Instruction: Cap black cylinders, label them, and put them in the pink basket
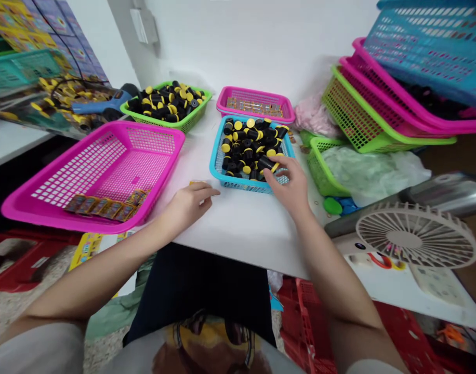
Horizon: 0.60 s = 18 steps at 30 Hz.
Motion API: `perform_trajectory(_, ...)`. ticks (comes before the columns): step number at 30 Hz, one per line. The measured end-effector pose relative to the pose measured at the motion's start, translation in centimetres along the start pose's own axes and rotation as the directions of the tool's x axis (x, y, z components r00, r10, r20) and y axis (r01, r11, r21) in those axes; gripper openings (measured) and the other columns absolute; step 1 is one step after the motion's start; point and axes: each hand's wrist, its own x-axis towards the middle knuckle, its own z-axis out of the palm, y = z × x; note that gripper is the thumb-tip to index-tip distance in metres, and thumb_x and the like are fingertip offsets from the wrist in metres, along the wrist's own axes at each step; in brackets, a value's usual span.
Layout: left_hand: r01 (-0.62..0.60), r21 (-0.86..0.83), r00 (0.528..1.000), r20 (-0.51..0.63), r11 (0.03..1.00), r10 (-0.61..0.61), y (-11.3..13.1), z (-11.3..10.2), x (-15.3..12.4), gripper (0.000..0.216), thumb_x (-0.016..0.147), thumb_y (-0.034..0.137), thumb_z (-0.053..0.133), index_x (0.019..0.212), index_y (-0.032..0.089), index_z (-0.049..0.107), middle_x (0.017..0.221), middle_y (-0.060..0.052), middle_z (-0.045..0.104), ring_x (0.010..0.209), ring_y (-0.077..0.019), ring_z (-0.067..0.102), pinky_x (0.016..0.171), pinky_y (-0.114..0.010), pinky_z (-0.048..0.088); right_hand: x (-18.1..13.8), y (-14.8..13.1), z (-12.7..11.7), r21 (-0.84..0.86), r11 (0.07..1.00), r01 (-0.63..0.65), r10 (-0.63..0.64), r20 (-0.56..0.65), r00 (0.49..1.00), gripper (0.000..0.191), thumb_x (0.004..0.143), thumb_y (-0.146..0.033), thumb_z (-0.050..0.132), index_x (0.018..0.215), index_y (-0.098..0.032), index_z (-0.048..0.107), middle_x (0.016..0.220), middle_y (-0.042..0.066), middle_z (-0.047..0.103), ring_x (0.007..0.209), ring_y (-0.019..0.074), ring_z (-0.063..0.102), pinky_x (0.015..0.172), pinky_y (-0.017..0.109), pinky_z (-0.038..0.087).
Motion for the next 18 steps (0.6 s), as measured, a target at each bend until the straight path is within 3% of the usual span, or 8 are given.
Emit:
perform_trajectory(4,0.015,-0.381,0.996,-0.071,0.924,-0.046,2.5,1.2,3.8,0.008,0.086,0.023,0.076,0.090,0.020,0.083,0.091,-0.004,0.079,0.075,-0.0131,0.073,0.070,-0.022,0.059,-1.9,0.8,-0.1,0.021,1.000,0.023,-0.022,-0.074,0.997,0.029,0.089,-0.035,0.068,0.116,-0.023,0.068,0.113,0.008,0.070,0.084,0.0170,0.065,0.077,0.035,0.059)
perform_trajectory(8,0.138,-0.643,0.986,0.020,0.754,-0.164,4.0,3.5,6.9,0.022,0.083,0.039,0.083,0.080,0.018,0.079,0.064,0.000,0.072,0.055,-0.0105,0.066,0.055,-0.019,0.051,-2.5,1.6,0.3,0.123,0.992,-0.007,0.026,-0.156,0.987,0.037,0.086,-0.035,0.072,0.119,-0.024,0.059,0.107,0.005,0.068,0.078,0.0140,0.065,0.076,0.032,0.060)
perform_trajectory(13,0.185,-0.712,0.981,0.090,0.678,-0.173,3.7,5.8,6.7,0.037,0.089,0.042,0.076,0.065,0.017,0.063,0.046,0.006,0.058,0.033,-0.0053,0.046,0.038,-0.018,0.033,-2.5,1.9,0.2,0.201,0.976,-0.089,0.120,-0.146,0.982,0.039,0.088,-0.048,0.071,0.117,-0.026,0.056,0.112,0.005,0.067,0.085,0.0137,0.068,0.081,0.031,0.061)
perform_trajectory(16,0.105,-0.640,0.987,-0.024,0.762,-0.157,2.7,6.3,6.0,0.046,0.096,0.048,0.066,0.064,0.019,0.051,0.043,0.007,0.054,0.032,-0.0048,0.042,0.037,-0.018,0.029,-2.8,1.1,0.0,0.298,0.944,-0.142,0.173,-0.081,0.982,0.045,0.087,-0.054,0.075,0.118,-0.027,0.057,0.105,0.003,0.068,0.082,0.0139,0.069,0.079,0.031,0.062)
perform_trajectory(18,0.006,-0.546,0.993,-0.092,0.837,-0.068,2.2,6.3,5.8,0.050,0.103,0.051,0.053,0.065,0.020,0.048,0.044,0.007,0.053,0.037,-0.0055,0.046,0.042,-0.017,0.033,-3.0,0.3,0.0,0.398,0.903,-0.161,0.191,-0.037,0.981,0.045,0.085,-0.053,0.078,0.117,-0.028,0.059,0.095,0.000,0.069,0.080,0.0143,0.070,0.077,0.030,0.062)
